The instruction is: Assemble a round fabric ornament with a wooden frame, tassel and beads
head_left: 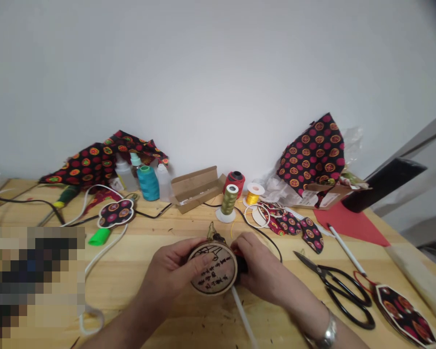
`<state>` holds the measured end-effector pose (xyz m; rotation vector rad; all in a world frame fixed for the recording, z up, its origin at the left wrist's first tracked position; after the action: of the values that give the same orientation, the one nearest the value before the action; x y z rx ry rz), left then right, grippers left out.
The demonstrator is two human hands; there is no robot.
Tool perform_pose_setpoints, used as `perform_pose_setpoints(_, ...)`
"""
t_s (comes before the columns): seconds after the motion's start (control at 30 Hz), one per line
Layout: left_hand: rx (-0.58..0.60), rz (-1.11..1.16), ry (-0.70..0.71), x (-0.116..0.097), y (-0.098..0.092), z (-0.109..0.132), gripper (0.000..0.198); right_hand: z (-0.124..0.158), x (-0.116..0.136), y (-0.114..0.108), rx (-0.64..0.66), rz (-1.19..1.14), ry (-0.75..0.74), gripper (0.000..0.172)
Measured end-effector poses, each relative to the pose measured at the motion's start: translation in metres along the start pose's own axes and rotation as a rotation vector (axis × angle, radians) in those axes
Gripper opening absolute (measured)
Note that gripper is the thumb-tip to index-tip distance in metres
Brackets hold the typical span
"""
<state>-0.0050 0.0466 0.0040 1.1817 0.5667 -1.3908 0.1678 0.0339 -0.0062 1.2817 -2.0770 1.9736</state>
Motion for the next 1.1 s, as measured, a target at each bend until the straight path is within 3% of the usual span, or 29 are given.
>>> perform_pose_setpoints(0.17, -0.014, -0.083, 0.047, -0.002, 0.000, 0.001, 0.020, -0.001, 0.002, 0.001, -0.007, -0.055, -0.041, 0.025)
perform_pose_setpoints(0.33, -0.083, -0.089, 0.049, -0.003, -0.006, -0.002, 0.017, 0.001, 0.005, -0.003, 0.034, -0.064, -0.077, 0.040)
perform_pose_setpoints(0.5, -0.128, -0.080, 0.071, -0.002, -0.012, -0.005, 0.019, 0.000, 0.013, -0.001, 0.070, 0.024, -0.113, 0.031)
perform_pose_setpoints(0.63, -0.216, -0.101, 0.118, -0.006, -0.019, -0.004, 0.026, -0.001, 0.015, 0.003, 0.068, 0.121, -0.106, 0.038)
perform_pose_setpoints(0.77, -0.324, -0.100, 0.170, -0.011, -0.028, -0.002, 0.029, 0.001, 0.006, -0.007, -0.076, 0.168, -0.100, 0.030)
perform_pose_setpoints(0.97, -0.504, -0.291, 0.287, -0.013, -0.028, 0.004, 0.023, 0.010, 0.008, -0.038, -0.505, 0.081, -0.190, 0.022)
perform_pose_setpoints(1.1, -0.525, -0.433, 0.378, -0.012, -0.022, 0.007, 0.019, 0.015, 0.024, -0.035, -0.524, 0.012, -0.296, 0.019)
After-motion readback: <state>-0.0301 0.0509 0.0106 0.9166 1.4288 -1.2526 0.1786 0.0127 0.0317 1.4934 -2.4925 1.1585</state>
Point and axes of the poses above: each hand's wrist, its own z-axis away from the middle knuckle, its own y-axis out of the palm, x = y × z, the point moved 5 cm from there along -z, towards the middle knuckle, and after that the axes turned 15 degrees about -y, right-handed, at the moved point
